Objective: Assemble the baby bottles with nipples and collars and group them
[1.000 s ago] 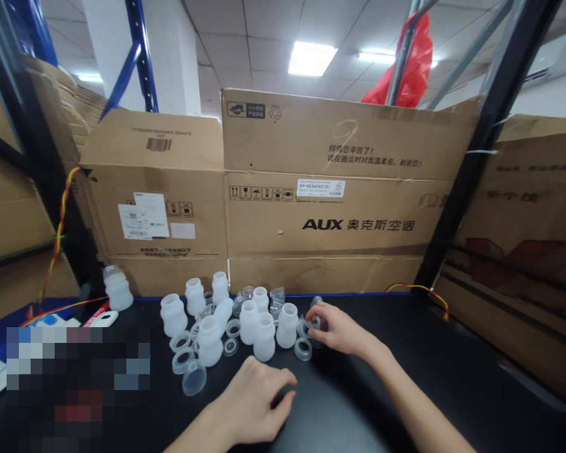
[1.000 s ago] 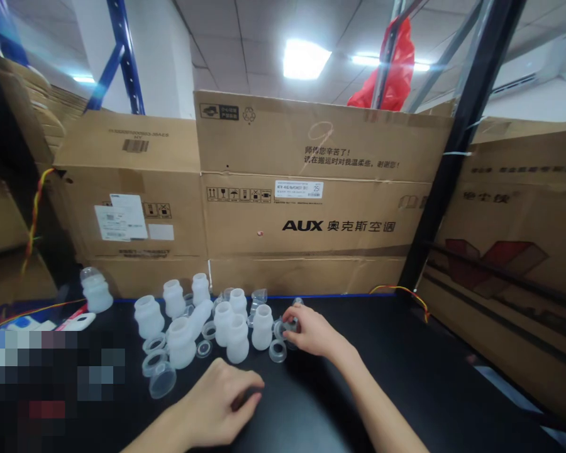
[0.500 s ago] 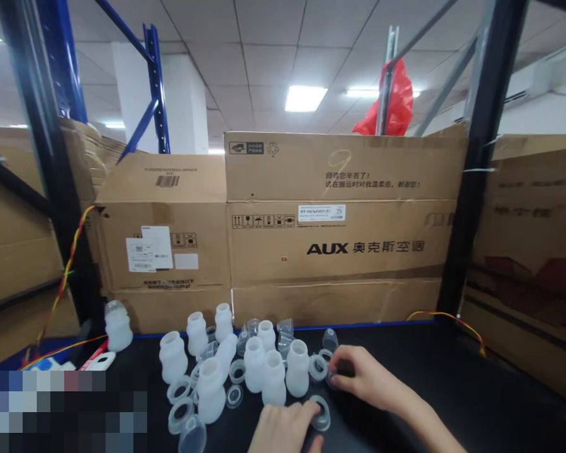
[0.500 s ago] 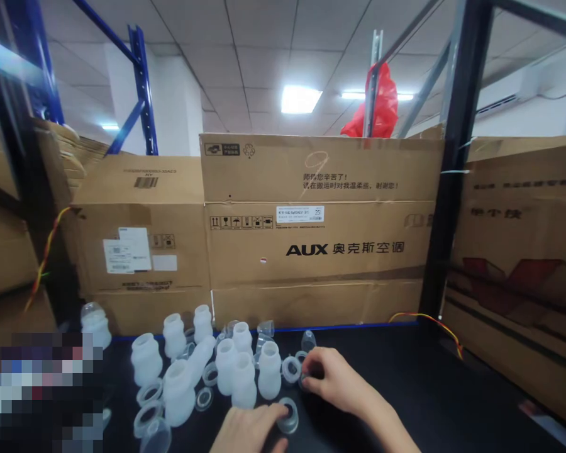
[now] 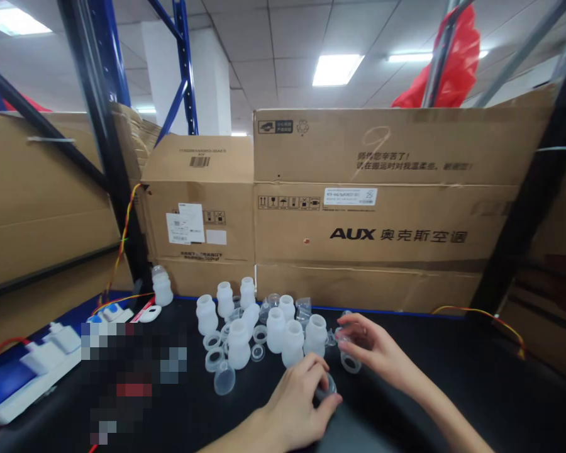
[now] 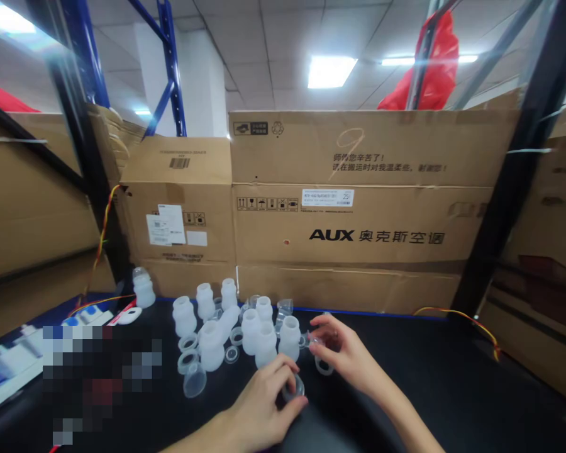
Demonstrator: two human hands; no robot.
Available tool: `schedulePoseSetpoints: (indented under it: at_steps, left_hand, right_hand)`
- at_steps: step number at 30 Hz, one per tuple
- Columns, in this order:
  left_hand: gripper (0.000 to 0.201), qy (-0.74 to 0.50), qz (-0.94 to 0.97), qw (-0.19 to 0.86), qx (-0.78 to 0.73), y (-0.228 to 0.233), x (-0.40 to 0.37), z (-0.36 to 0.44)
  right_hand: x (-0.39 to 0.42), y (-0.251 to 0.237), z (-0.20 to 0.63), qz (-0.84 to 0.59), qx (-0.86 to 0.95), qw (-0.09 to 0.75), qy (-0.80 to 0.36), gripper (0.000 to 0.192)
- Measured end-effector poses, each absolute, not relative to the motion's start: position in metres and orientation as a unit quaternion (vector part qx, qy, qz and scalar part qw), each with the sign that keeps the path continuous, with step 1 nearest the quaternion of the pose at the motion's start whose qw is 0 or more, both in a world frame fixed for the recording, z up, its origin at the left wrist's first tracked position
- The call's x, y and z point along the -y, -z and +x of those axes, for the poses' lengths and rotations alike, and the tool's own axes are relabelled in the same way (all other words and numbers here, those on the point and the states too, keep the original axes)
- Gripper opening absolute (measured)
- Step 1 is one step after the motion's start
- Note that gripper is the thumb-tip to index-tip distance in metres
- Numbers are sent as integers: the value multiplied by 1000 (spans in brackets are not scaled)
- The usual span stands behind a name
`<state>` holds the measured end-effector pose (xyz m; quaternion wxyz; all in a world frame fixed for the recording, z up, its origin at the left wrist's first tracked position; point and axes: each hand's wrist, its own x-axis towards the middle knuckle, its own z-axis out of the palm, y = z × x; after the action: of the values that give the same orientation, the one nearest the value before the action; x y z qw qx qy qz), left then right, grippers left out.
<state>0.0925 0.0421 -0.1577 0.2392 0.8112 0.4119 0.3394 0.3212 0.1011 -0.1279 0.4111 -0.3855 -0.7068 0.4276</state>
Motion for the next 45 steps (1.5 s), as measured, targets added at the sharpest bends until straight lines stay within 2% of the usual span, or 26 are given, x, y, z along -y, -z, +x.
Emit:
schedulePoseSetpoints:
  at_steps: [3,6,12,14,18,24,37,41,45]
  left_hand:
    - [12,-375,772,312,-407,156,-40,95]
    - [21,-409,716,400,-399,158,-43,96]
    - [57,-443,544,618,-355,159,-49,100]
    - [57,-462,467,677,-332,155,-47,101]
    - [46,-480,350,751,-288,147,-43,102]
    - [34,-473,283,787,-278,144,-40,101]
    - [39,-452,283,805,-261,141,-41,99]
    - [42,-466,296,787,-274,138,-41,100]
    - [42,-468,318,774,-284,137,-40,101]
  right_hand:
    - [-100,127,319,-372,693,422,-451,41]
    - [-99,127,321,-360,702,393,-471,40]
    - [-92,122,326,-309,701,348,-541,43]
    - [-89,119,325,-306,693,364,-542,42]
    - [-85,112,319,-320,690,384,-524,42]
    - [-74,104,310,-307,710,364,-519,38]
    - [-64,100,309,-347,778,334,-403,33]
    - [-58,96,305,-348,774,333,-411,31]
    - [-55,95,299,-361,797,353,-332,24]
